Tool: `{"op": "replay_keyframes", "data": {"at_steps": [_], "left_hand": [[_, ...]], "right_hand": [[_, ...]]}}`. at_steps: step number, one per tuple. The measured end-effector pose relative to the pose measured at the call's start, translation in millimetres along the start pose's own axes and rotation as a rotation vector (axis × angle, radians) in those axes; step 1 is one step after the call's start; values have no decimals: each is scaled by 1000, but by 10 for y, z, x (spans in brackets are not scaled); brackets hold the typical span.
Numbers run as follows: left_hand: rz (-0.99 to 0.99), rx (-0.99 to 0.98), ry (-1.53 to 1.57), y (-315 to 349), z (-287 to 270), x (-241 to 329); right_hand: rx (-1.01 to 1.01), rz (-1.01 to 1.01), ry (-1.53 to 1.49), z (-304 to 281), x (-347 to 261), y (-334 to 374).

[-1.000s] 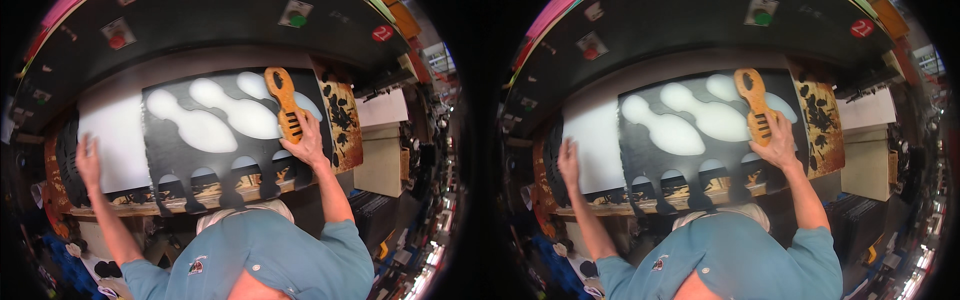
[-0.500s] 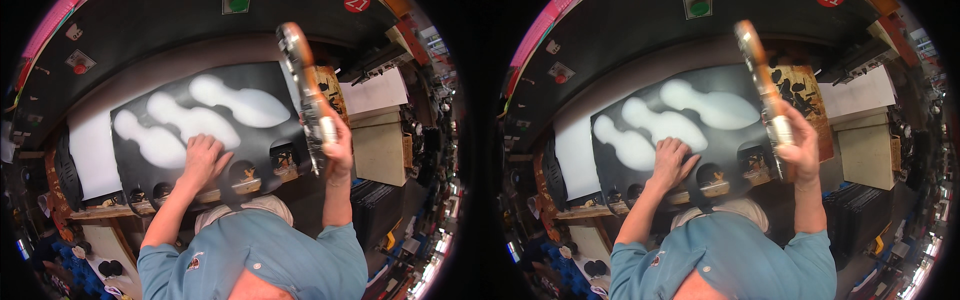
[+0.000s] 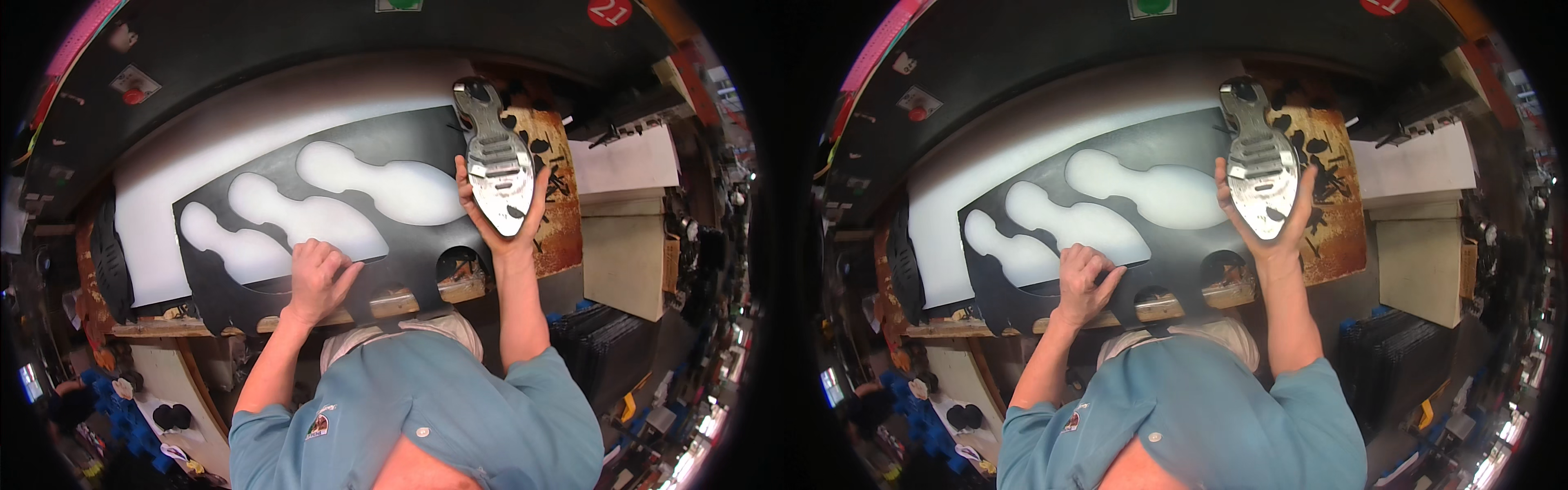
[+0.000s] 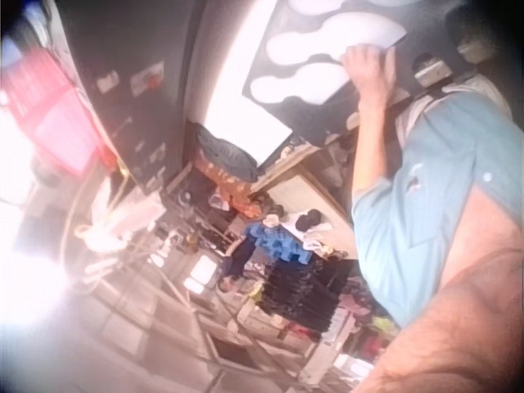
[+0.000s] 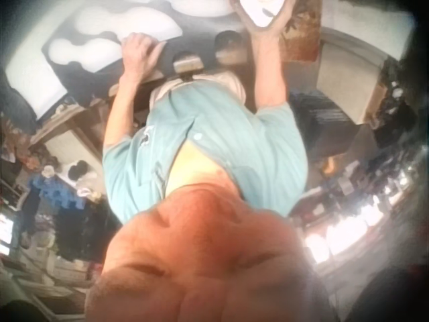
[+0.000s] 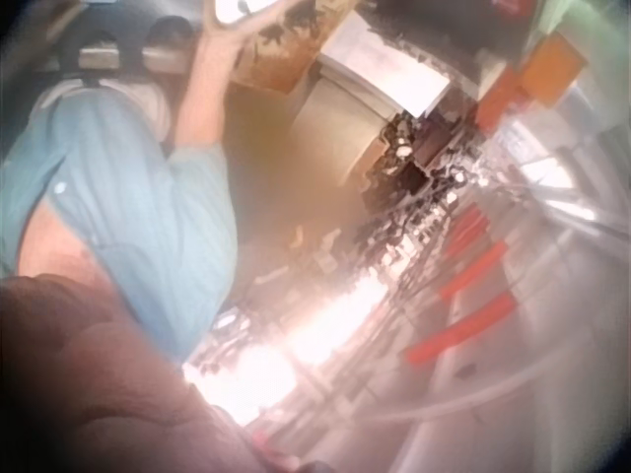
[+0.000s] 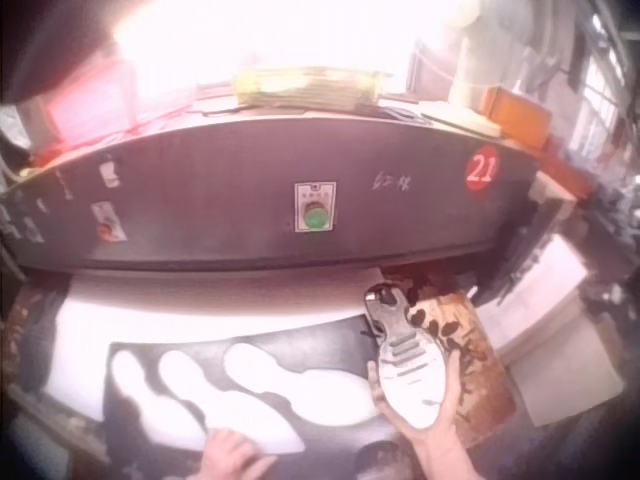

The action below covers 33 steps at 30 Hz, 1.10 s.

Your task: The person repeatedly places a black sheet with bowling-pin cutouts onto a heated press, closes the press, and removes the sheet. They handle the sheet and a wooden tool, then stack the finished sheets.

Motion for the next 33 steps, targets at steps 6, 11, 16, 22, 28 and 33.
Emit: {"op": "replay_keyframes", "data": {"at_steps": [6, 11, 16, 22, 28, 33], "left_hand": [[7, 135, -97, 31, -426, -281], [-352, 400, -487, 354, -1313, -1267], [-597, 418, -643, 753, -1506, -1879], [-661, 417, -597, 796, -1454, -1896], [-614, 445, -557, 780, -1504, -1878], [-591, 494, -508, 842, -1520, -1856]], "right_hand": [[408, -197, 1234, 146, -461, 211], [431, -397, 1512, -54, -756, 579], [743, -548, 1694, -469, -1077, 914], [1078, -373, 2553, -539, -1150, 958], [-97, -815, 2478, -84, -394, -419], [-543, -716, 2654, -309, -278, -1192]]}}
Point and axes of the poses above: each hand's wrist, its own y-axis away from the middle knuckle, its own z-axis out of the palm, x = y × z, the point moved 3 cm from there along -y, towards the middle knuckle, and after that the axes turned 6 degrees about y, right-handed, at the moved point
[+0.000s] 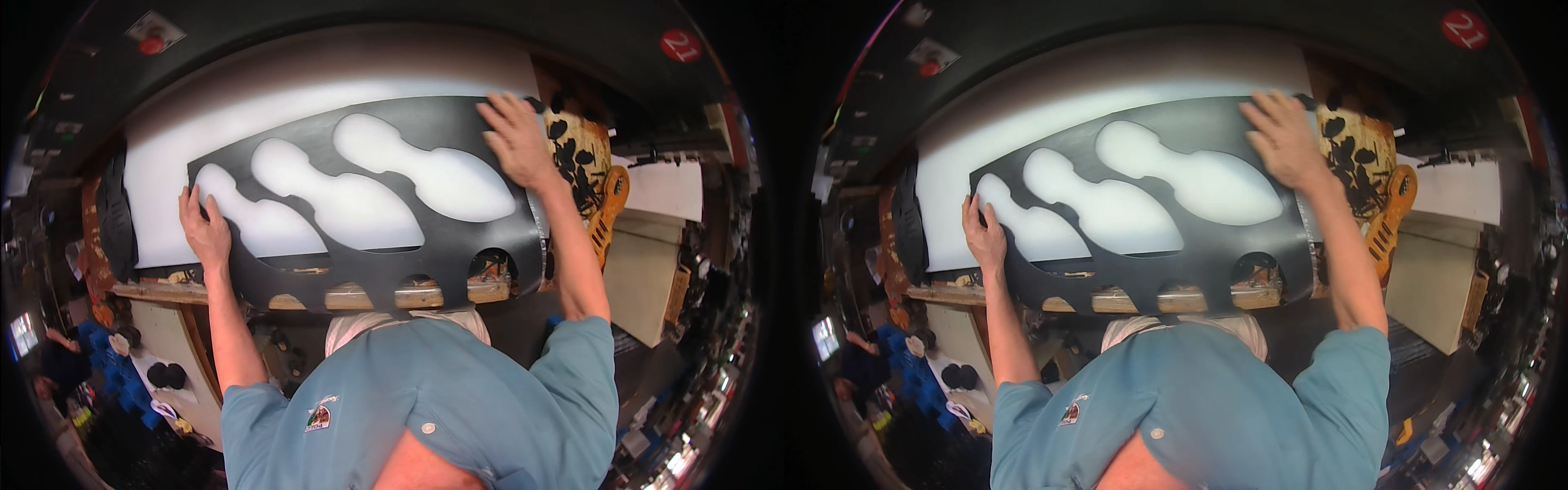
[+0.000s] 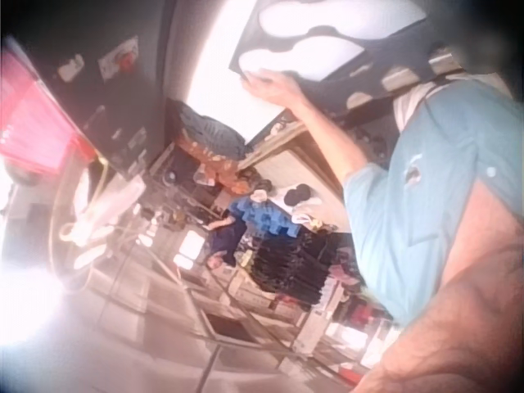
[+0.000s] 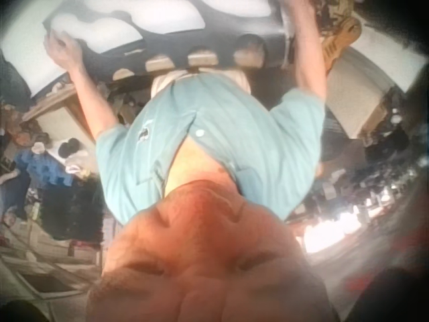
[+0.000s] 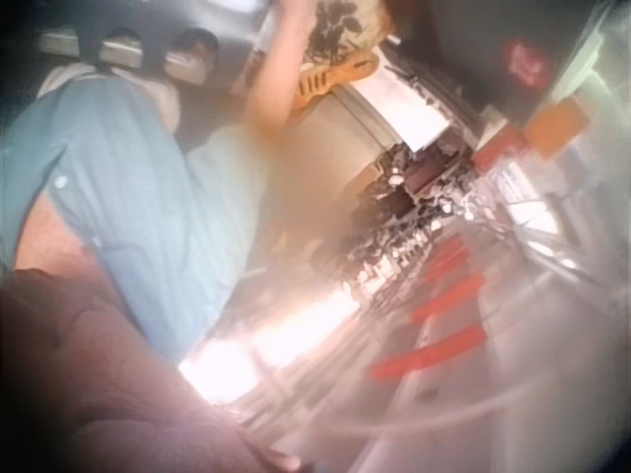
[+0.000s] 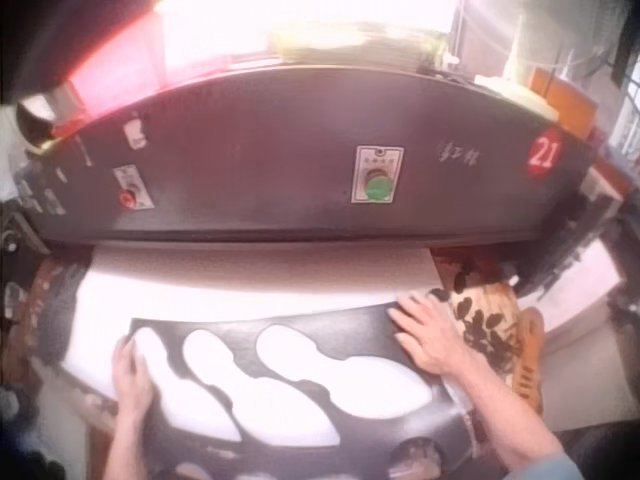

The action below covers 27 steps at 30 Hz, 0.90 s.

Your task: The person repeatedly places a black sheet with bowling-pin cutouts onto a heated press, closes the press, and removes the sheet. They handle the sheet and a wooden tool, then stack the finished sheets.

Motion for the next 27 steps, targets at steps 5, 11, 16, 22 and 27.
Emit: {"op": "replay_keyframes", "data": {"at_steps": [5, 11, 16, 22, 27], "left_hand": [[-2, 25, 2, 7, -10, 92], [-44, 98, 146, -5, -101, 110], [-306, 234, 488, 112, -195, -119], [-395, 83, 348, 445, -346, -301], [-318, 153, 306, 477, -249, -325]], "right_hand": [[23, 301, 263, -347, 710, 440], [94, 593, -217, -416, -389, 759], [25, 587, -128, -733, -867, 849], [44, 764, -344, -864, -1073, 1269], [51, 1197, -1047, -817, -1119, 1777]]}}
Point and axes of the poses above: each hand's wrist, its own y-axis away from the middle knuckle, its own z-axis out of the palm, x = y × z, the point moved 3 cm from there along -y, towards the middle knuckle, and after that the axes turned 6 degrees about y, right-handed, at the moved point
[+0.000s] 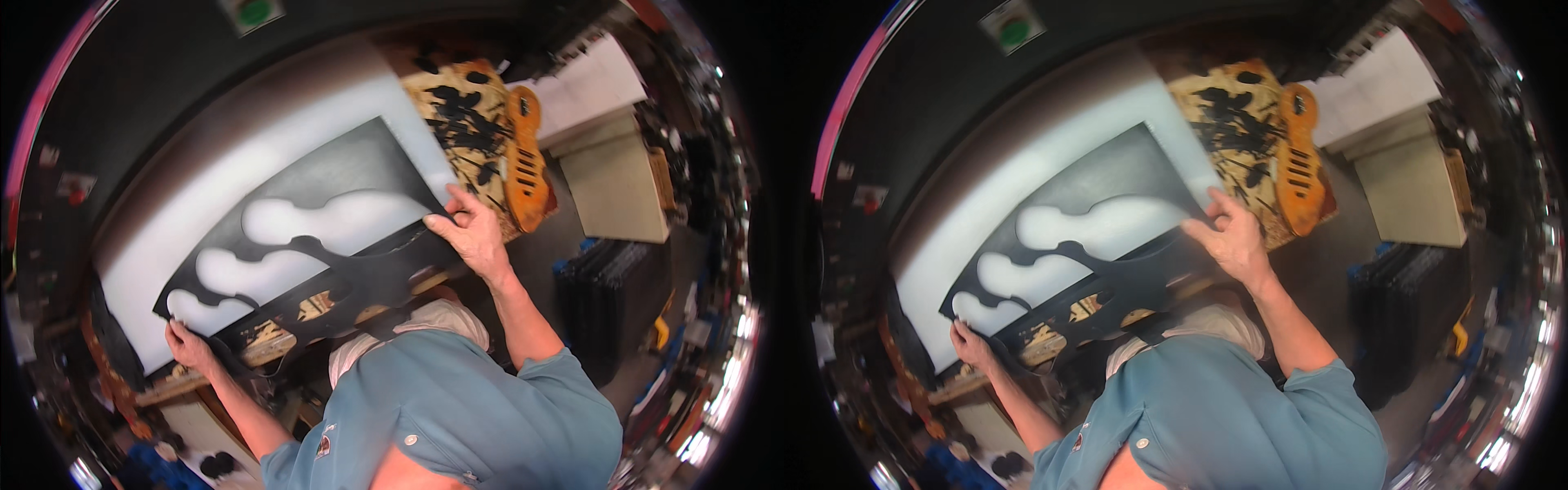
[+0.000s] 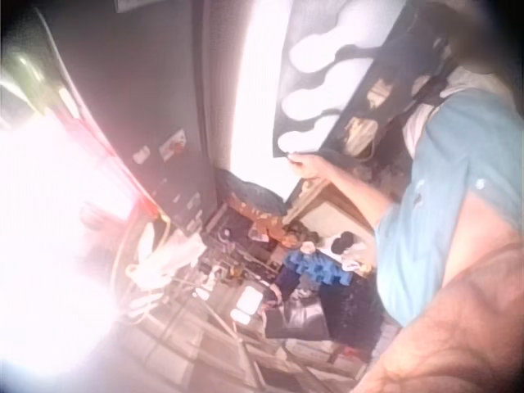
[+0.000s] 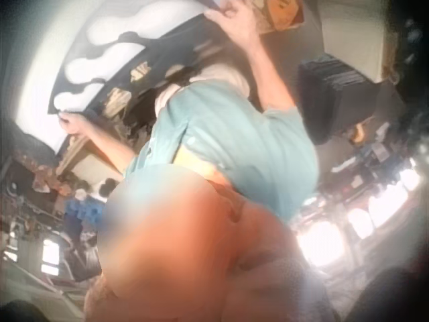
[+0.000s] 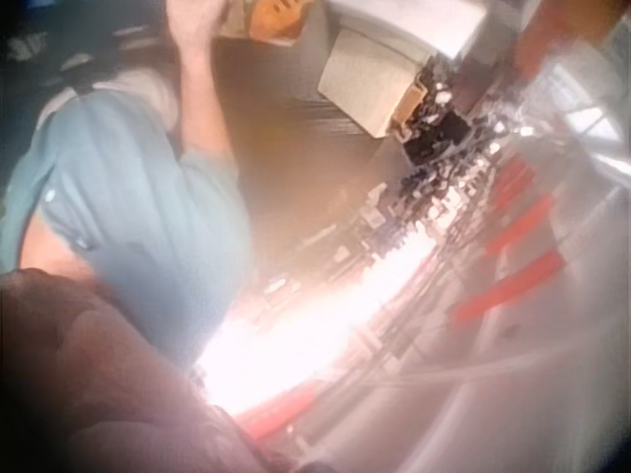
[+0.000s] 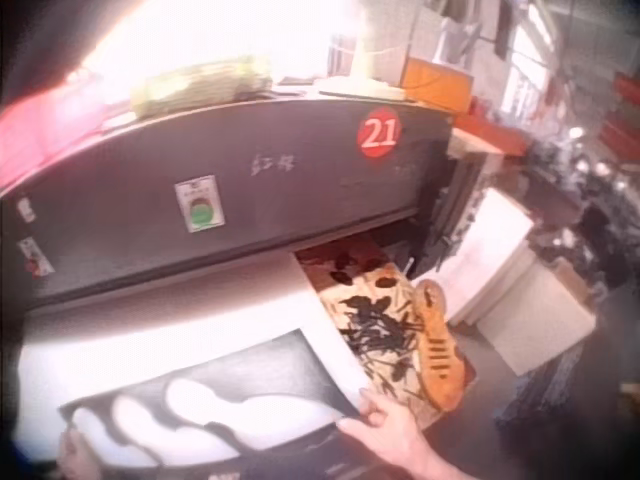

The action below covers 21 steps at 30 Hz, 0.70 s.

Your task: The person repeatedly places a black sheet with bowling-pin cutouts onto a heated press, closes the press, and removes the sheet. They handle the sheet and a wooden tool, then stack the finished sheets.

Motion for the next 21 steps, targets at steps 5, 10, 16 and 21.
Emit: {"op": "replay_keyframes", "data": {"at_steps": [5, 10, 16, 21], "left_hand": [[2, -30, -61, -38, 168, 109], [84, -162, 118, 75, 247, 331], [103, -433, 340, 221, 274, 668], [151, -550, 513, 508, 75, 1379]], "right_hand": [[-155, -31, -189, -20, 266, 643], [-24, -222, -86, 260, 584, 1513], [107, 177, -282, 699, 1018, 2017], [271, -139, -51, 700, 1003, 2513]]}}
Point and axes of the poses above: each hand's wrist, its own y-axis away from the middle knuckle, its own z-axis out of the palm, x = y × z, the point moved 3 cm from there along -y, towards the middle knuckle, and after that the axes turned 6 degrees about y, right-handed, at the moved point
